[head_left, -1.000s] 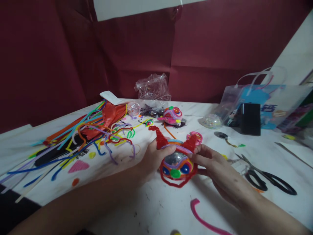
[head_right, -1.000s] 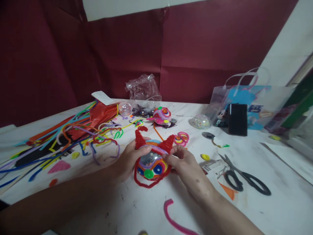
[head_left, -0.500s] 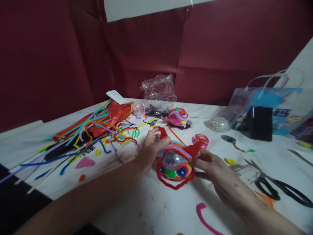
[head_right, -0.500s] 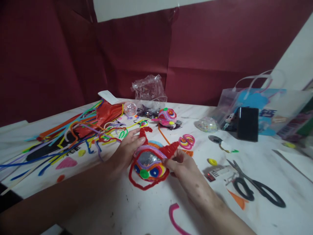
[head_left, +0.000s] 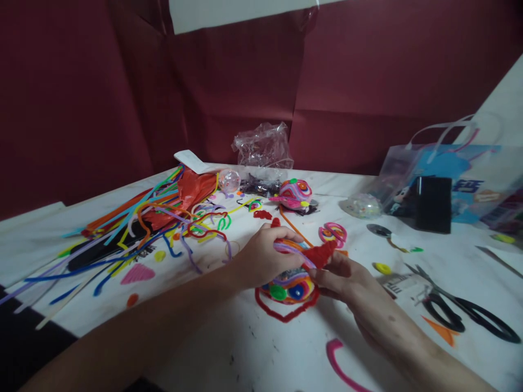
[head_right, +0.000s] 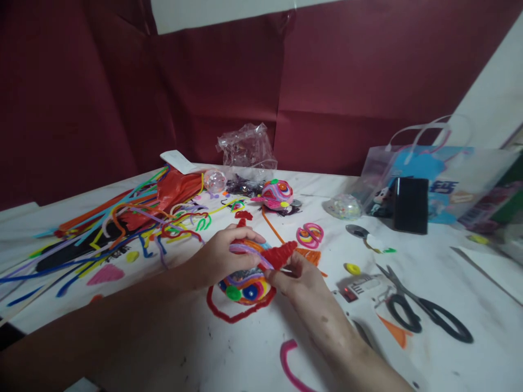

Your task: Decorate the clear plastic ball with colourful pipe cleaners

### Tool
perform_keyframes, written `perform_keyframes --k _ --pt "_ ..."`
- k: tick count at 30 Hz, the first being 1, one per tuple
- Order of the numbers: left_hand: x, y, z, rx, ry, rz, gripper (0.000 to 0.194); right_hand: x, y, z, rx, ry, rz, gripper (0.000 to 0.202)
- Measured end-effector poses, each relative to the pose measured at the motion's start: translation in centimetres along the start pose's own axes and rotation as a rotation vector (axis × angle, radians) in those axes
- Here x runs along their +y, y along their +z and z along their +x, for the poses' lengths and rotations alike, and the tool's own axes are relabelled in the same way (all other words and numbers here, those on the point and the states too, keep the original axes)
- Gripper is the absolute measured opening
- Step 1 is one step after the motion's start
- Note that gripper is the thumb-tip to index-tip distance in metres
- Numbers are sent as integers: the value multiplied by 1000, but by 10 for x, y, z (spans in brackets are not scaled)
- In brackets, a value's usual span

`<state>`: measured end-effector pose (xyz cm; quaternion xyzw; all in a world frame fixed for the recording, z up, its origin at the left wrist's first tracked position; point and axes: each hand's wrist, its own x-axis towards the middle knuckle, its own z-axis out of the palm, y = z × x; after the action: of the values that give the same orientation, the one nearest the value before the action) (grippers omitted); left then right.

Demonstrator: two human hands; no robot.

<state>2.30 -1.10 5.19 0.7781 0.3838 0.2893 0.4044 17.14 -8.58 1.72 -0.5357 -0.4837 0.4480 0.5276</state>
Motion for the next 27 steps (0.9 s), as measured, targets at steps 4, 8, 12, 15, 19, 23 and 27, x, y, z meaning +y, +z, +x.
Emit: perform_keyframes --k 4,8,12,15,19,23,27 --pt "-3 0 2 -29 4 -40 34 0 -1 -1 -29 1 40 41" --pt "-4 0 4 -27 4 -51 33 1 -3 -1 -32 7 60 43" --pt "-4 1 4 -32 0 -53 30 2 -2 -1 -35 10 77 45" --pt "-3 0 3 -25 -12 -41 30 1 -2 -1 -41 18 91 44" --pt "-3 0 2 -17 -25 -55 30 1 -5 -1 -47 60 103 39" --pt "-8 -2 4 -26 -10 -106 29 5 -10 1 -33 128 115 37" --pt "-15 -4 6 -62 -37 -191 30 5 -10 0 -22 150 95 45"
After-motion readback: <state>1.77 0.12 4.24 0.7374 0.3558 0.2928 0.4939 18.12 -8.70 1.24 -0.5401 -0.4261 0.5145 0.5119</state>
